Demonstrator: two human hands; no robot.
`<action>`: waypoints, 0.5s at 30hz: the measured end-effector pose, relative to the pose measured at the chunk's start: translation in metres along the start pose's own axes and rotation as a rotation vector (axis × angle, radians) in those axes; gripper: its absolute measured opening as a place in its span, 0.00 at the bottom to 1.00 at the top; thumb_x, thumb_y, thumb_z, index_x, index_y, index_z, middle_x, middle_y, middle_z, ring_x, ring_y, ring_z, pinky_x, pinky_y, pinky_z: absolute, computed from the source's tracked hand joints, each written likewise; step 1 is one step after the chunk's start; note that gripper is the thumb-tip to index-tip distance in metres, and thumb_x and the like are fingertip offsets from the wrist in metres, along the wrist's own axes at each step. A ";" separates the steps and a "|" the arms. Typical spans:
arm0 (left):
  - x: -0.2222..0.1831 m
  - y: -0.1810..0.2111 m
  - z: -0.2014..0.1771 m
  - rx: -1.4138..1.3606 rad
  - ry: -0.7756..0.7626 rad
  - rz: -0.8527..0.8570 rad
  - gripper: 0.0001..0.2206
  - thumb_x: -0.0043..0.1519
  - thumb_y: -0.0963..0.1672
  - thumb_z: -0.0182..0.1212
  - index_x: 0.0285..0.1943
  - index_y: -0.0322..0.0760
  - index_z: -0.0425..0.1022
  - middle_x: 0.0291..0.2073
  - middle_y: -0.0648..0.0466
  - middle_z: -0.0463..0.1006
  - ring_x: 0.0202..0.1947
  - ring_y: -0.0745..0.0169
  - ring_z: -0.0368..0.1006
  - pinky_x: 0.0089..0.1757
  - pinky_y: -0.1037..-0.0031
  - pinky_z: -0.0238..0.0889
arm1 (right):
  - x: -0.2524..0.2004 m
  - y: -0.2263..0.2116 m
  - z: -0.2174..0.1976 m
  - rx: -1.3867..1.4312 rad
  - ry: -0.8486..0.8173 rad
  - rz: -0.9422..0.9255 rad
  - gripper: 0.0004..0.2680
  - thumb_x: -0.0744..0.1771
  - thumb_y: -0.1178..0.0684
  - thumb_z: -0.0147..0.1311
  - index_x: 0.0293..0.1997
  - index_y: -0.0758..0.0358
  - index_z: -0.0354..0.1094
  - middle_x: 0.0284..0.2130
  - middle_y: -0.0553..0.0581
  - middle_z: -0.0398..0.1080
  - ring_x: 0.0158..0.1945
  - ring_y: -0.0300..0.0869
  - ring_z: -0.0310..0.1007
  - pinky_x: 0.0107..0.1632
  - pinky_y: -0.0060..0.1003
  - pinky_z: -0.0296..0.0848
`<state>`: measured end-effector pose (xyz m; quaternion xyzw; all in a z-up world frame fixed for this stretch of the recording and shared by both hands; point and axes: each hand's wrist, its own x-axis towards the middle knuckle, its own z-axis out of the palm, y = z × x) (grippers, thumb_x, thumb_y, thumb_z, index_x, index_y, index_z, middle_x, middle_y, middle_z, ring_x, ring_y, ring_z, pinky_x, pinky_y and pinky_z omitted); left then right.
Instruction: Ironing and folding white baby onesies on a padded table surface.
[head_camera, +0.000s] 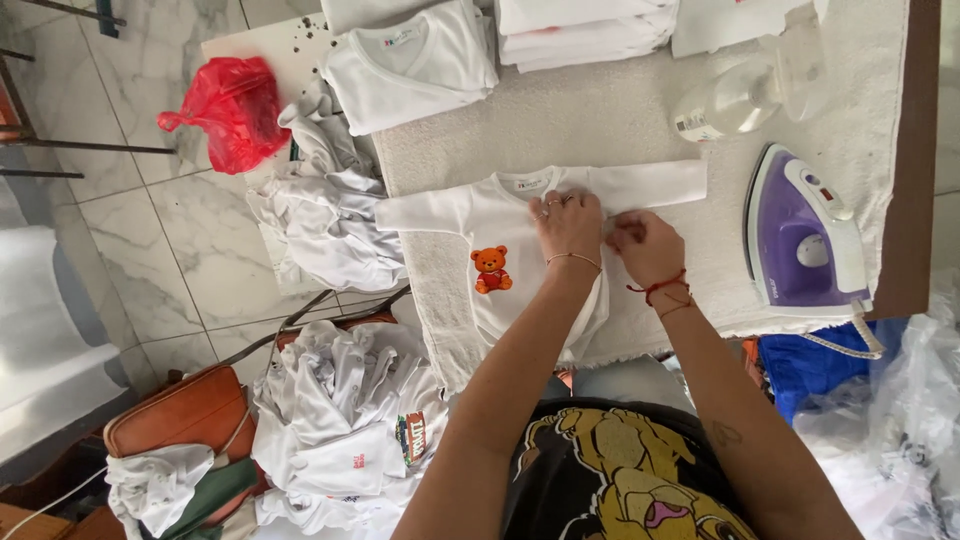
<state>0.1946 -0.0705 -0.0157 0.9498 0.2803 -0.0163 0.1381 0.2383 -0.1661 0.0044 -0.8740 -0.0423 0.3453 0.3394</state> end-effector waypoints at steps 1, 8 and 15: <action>0.002 0.000 0.006 0.014 -0.026 -0.023 0.07 0.51 0.40 0.45 0.32 0.39 0.70 0.24 0.48 0.73 0.35 0.49 0.63 0.48 0.52 0.41 | 0.000 -0.002 0.002 0.094 0.027 0.101 0.06 0.61 0.56 0.50 0.37 0.57 0.65 0.26 0.52 0.69 0.29 0.38 0.70 0.34 0.30 0.68; 0.005 0.015 -0.024 -0.038 -0.114 0.023 0.03 0.50 0.45 0.52 0.27 0.44 0.69 0.27 0.53 0.73 0.37 0.51 0.62 0.46 0.57 0.44 | -0.001 -0.020 -0.001 0.683 0.123 0.458 0.10 0.59 0.52 0.52 0.40 0.58 0.63 0.24 0.47 0.65 0.26 0.33 0.65 0.27 0.23 0.64; 0.009 -0.134 -0.049 0.113 0.128 -0.210 0.17 0.44 0.52 0.59 0.37 0.45 0.65 0.37 0.52 0.68 0.38 0.51 0.64 0.45 0.56 0.51 | 0.018 -0.031 -0.036 1.158 0.071 0.518 0.07 0.61 0.53 0.53 0.32 0.59 0.57 0.23 0.45 0.53 0.27 0.31 0.59 0.24 0.16 0.55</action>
